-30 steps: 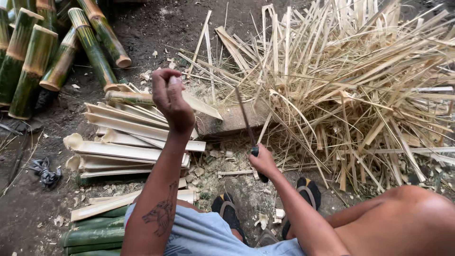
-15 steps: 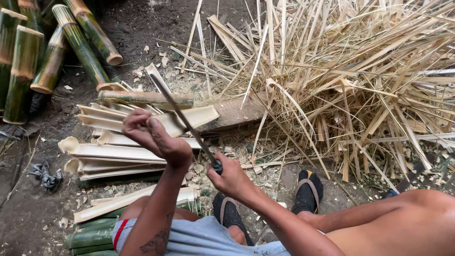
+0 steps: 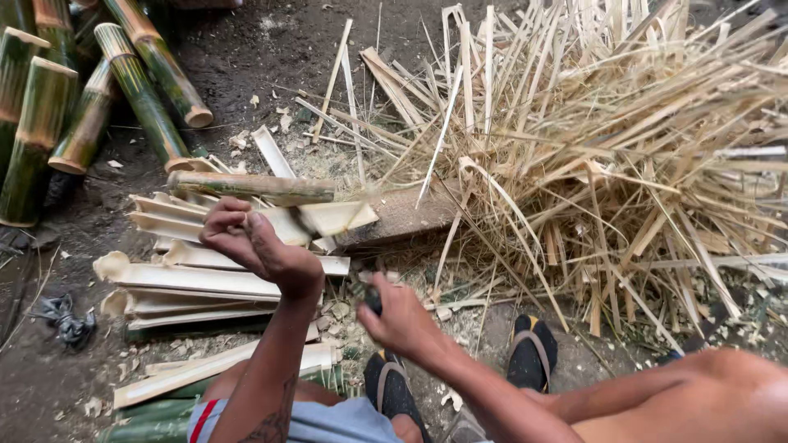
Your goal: The person sits on the ground and uses a machete to split bamboo poles into thin strips. They repeatedly strike the bamboo against a wooden block to separate it into fine strands, accumulating a pile of processed bamboo.
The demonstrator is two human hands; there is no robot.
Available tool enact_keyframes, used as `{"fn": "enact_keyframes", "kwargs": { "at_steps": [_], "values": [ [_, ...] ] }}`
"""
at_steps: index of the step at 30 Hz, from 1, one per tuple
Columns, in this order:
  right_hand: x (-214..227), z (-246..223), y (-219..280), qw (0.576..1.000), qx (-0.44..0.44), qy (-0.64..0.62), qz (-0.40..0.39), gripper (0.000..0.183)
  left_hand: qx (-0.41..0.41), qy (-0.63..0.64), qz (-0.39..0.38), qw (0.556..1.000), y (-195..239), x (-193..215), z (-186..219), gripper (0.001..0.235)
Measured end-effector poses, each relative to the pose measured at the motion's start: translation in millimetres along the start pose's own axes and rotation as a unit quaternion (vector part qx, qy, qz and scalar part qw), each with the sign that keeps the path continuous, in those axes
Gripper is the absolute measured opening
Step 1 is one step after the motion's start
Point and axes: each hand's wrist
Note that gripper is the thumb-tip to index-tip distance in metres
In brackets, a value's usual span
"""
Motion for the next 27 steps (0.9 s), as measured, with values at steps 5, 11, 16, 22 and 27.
{"fn": "enact_keyframes", "kwargs": {
  "at_steps": [5,11,16,22,27],
  "values": [
    [-7,67,-52,0.994,-0.059,0.041,0.078,0.026,0.03,0.038,0.019,0.999,-5,9,-8,0.016],
    [-24,150,-73,0.986,-0.145,0.066,0.054,0.032,-0.028,-0.013,0.006,1.0,-23,7,-10,0.015],
    [-38,167,-57,0.989,-0.086,0.066,0.102,0.038,0.009,0.001,0.006,1.0,-25,14,-8,0.015],
    [-26,192,-53,0.982,-0.162,0.03,0.088,0.038,-0.02,-0.208,-0.067,0.976,-39,24,-10,0.024],
    [-5,130,-38,0.98,-0.178,0.069,0.057,0.036,0.0,-0.441,-0.203,0.874,-62,22,16,0.029]
  ]
}}
Point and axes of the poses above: each hand's wrist, its own y-axis away from the middle knuckle, its own x-axis out of the back of the hand, z = x × y, and after that the axes turned 3 degrees about -y, right-handed
